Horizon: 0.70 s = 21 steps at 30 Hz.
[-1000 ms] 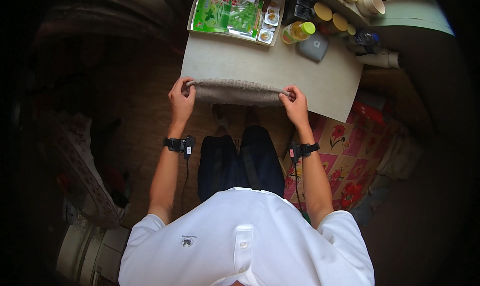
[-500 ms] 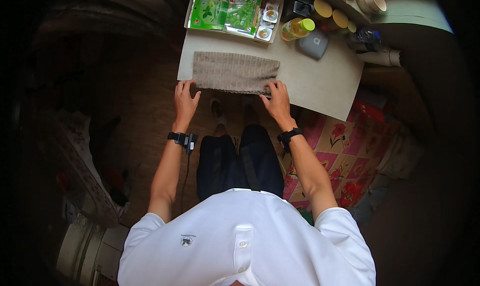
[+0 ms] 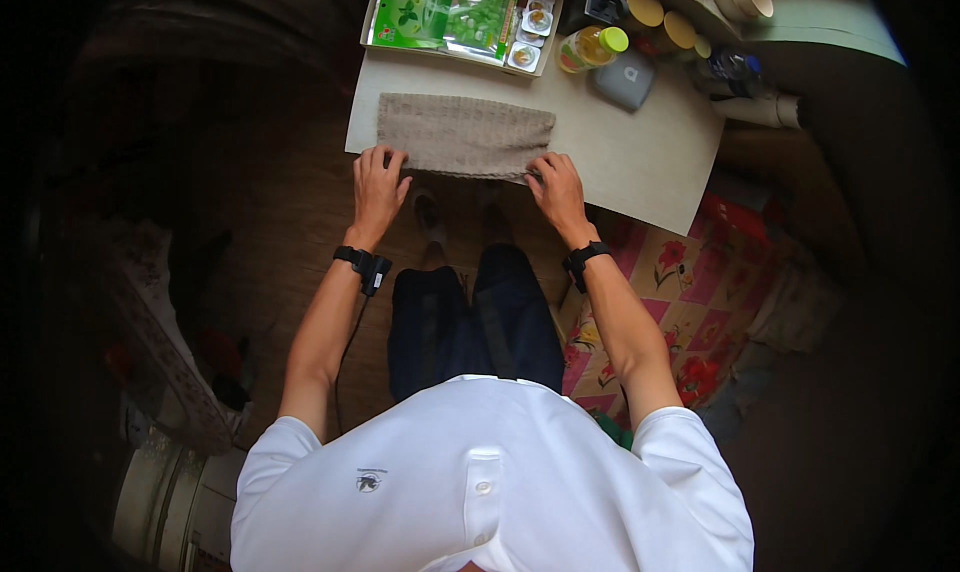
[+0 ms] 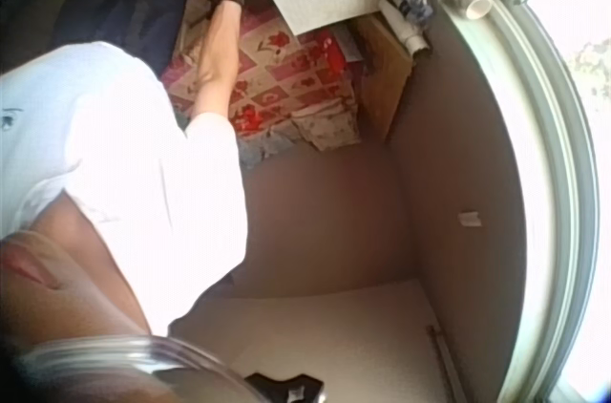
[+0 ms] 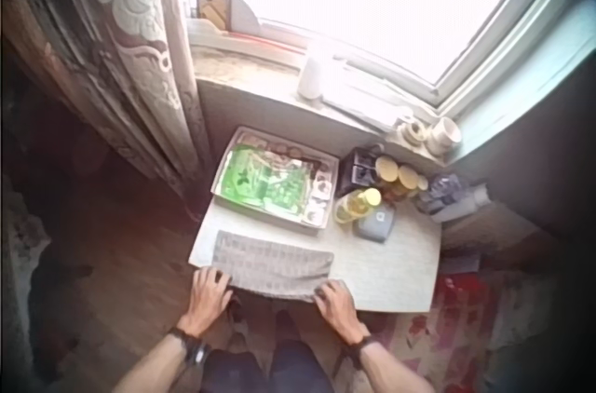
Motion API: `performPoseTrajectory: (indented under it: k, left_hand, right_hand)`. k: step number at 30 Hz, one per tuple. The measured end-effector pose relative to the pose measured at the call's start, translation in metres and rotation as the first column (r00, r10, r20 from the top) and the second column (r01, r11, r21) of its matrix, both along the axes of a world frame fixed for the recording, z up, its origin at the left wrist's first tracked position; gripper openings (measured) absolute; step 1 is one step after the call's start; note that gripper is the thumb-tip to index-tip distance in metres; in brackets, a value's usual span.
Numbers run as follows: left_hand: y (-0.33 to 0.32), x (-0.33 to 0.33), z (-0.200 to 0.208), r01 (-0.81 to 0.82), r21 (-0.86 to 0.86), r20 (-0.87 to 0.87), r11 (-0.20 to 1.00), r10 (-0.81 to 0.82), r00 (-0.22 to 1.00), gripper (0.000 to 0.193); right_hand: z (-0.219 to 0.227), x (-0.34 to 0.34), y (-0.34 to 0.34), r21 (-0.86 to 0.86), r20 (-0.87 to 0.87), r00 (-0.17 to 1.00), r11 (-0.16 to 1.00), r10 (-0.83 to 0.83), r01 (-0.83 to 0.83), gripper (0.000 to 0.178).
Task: The person wipes the floor with a cloth, then folds the cloth on a small table. They continue wiping a round dining table and a window frame with the same cloth.
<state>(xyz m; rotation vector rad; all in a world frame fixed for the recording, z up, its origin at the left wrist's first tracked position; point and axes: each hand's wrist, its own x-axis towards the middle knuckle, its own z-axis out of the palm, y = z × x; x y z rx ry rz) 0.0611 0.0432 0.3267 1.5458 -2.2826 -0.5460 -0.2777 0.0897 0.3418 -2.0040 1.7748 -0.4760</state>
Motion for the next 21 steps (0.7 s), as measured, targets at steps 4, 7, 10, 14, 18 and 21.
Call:
performPoseTrajectory:
  k: [4, 7, 10, 14, 18, 21]
  left_hand:
    - [-0.003, -0.001, -0.003, 0.006, -0.016, -0.005, 1.000, -0.006, 1.000, 0.039]
    - [-0.011, 0.000, -0.002, 0.027, -0.021, -0.014, 0.999, -0.027, 1.000, 0.035]
    - [-0.011, 0.002, 0.000, 0.056, -0.017, -0.013, 0.998, -0.056, 0.998, 0.030]
    - [-0.020, 0.003, 0.002, 0.093, -0.035, -0.037, 0.995, -0.095, 0.995, 0.022]
    - [-0.030, 0.003, 0.009, 0.099, 0.000, -0.039, 0.995, -0.099, 0.994, 0.013]
    - [-0.037, 0.000, 0.021, 0.079, -0.018, -0.072, 0.997, -0.080, 0.994, 0.007]
  right_hand:
    - [0.000, -0.006, -0.001, 0.033, 0.045, 0.999, 0.999, 0.011, -0.013, 0.017]
    - [0.000, -0.010, -0.006, 0.056, 0.047, 0.999, 0.998, 0.015, -0.018, 0.014]
    - [0.000, -0.011, -0.002, 0.104, 0.058, 0.998, 0.995, 0.000, -0.006, 0.012]
    - [-0.002, -0.017, -0.007, 0.161, 0.075, 0.996, 0.987, -0.037, 0.024, 0.010]
    - [0.005, -0.017, -0.019, 0.114, 0.122, 0.991, 0.993, -0.057, 0.043, 0.009]
    - [0.022, -0.015, -0.033, 0.098, 0.164, 0.976, 0.987, -0.141, 0.126, 0.010]
